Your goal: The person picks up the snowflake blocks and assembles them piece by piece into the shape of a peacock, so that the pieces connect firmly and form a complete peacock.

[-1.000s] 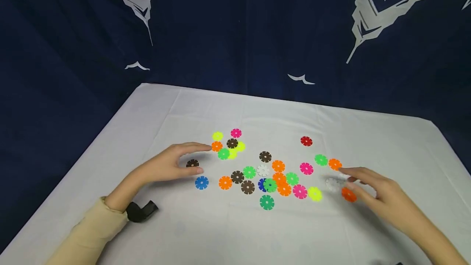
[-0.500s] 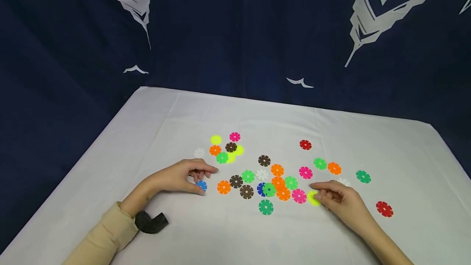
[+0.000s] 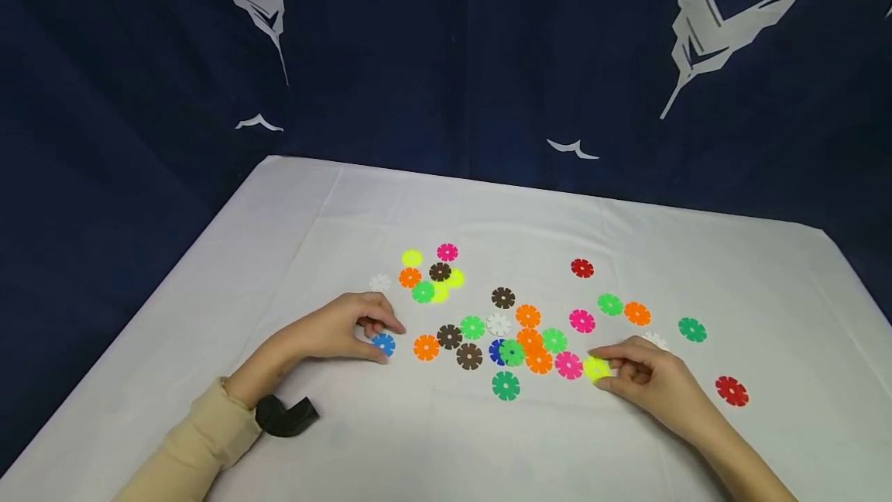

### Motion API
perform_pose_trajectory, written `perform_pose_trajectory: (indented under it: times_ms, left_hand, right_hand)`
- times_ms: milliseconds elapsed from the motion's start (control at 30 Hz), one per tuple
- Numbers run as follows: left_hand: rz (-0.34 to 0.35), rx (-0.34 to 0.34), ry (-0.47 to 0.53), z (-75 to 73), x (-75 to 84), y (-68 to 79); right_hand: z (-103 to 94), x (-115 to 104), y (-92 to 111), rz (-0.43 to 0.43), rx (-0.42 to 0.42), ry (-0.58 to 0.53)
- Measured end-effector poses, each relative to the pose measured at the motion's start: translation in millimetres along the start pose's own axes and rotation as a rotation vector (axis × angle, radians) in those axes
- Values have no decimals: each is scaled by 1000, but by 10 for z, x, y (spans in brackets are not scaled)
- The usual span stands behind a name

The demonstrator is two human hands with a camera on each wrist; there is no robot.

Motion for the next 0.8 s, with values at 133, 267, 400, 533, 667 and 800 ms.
perform_pose_trajectory:
  times_ms: [133, 267, 400, 533, 667, 800]
  left_hand:
    - [-20, -19, -43, -52, -10, 23]
    - [-31, -46, -70, -43, -30, 32]
    - [-24, -40, -78, -45, -11, 37]
    - [-46, -31, -40, -54, 6, 25]
    - [-124, 24, 97, -64, 46, -30]
    - [-266, 90, 430, 128, 150, -134]
  right_hand:
    - [-8, -1, 1, 4, -24, -13]
    - [12, -22, 8, 10, -20, -2]
    - [16, -55, -1, -7, 10, 8]
    - [26, -33, -11, 27, 8, -7]
    - [35, -5, -18, 91, -7, -60]
    - [117, -94, -1, 167, -65, -314]
Point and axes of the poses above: each hand's wrist, its own y-axis away from the middle knuckle, its own z-axis out of the palm, x = y × z, the point moved 7 cm from there along -y, towards the middle knuckle, and after that the axes turned 1 degree about x, right-handed, at the moved point
